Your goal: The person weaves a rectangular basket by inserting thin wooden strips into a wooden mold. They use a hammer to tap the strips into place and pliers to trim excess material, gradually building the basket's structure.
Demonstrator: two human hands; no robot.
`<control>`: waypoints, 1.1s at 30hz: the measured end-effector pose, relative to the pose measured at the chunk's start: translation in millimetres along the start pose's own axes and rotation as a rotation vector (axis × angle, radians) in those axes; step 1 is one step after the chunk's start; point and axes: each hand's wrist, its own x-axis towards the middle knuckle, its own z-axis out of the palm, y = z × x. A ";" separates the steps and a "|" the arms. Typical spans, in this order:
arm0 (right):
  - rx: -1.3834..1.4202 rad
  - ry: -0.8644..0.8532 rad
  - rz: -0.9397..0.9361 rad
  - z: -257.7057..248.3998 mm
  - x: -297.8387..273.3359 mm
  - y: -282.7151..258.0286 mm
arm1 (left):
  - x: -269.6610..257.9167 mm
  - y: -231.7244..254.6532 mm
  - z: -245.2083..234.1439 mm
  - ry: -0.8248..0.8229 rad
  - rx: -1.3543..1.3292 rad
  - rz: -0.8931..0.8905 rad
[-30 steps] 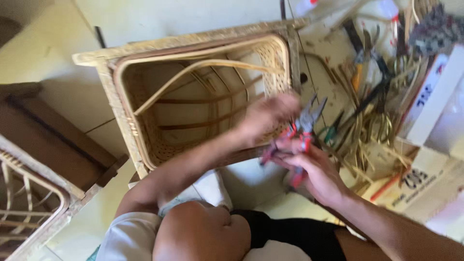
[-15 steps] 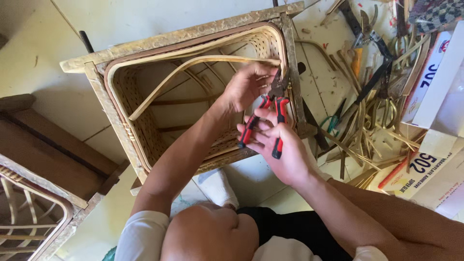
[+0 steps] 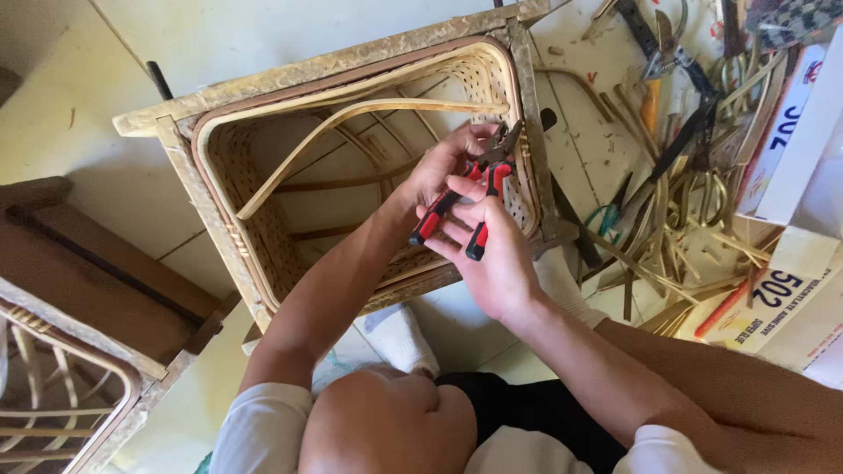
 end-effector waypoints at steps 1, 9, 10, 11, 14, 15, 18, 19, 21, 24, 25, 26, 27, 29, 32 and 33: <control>-0.001 0.007 -0.009 0.6 0.3 -0.3 | 4.1 -1.0 -3.8 -0.010 0.014 0.008; 0.028 0.020 -0.010 7.0 7.3 -11.8 | 10.6 -9.9 -27.9 -0.244 0.114 0.116; 0.024 0.033 -0.019 7.2 8.5 -11.2 | 10.3 -9.8 -27.6 -0.272 0.101 0.134; 0.029 0.044 -0.011 7.0 10.2 -10.4 | 9.7 -9.6 -27.5 -0.300 0.090 0.149; 0.037 0.077 -0.002 2.2 15.5 -9.0 | 5.5 -18.7 -28.8 -0.378 0.043 0.202; 0.038 0.083 -0.016 0.3 17.5 -9.3 | 8.8 -24.2 -27.6 -0.306 0.009 0.219; 0.041 0.077 -0.050 -1.4 18.3 -7.9 | 23.3 -40.1 -20.3 -0.116 -0.025 0.276; 0.042 0.074 -0.062 -1.1 18.1 -8.3 | 25.7 -43.1 -18.9 -0.070 0.007 0.298; 0.026 0.031 -0.059 -2.5 15.9 -13.2 | 27.7 -46.5 -18.9 -0.046 0.044 0.358; 0.016 0.009 -0.049 -2.7 10.4 -18.0 | 27.8 -49.1 -20.5 -0.064 0.082 0.436; 0.017 0.006 -0.050 -1.3 9.7 -19.3 | 30.4 -47.9 -18.5 -0.044 0.108 0.430; 0.007 0.016 -0.040 0.4 9.4 -20.2 | 31.1 -45.9 -16.4 -0.025 0.134 0.424; -0.004 0.027 -0.029 1.1 8.2 -20.6 | 27.4 -44.0 -15.3 -0.060 0.109 0.412; -0.021 0.001 0.014 0.7 3.7 -23.3 | 14.3 -34.1 -12.9 -0.130 0.059 0.386; -0.050 -0.114 0.069 -9.9 -11.2 -31.6 | 8.2 -2.7 1.8 0.102 0.600 0.199; -0.071 -0.142 0.075 -19.2 -26.9 -31.1 | 0.1 6.6 3.7 0.069 0.830 0.174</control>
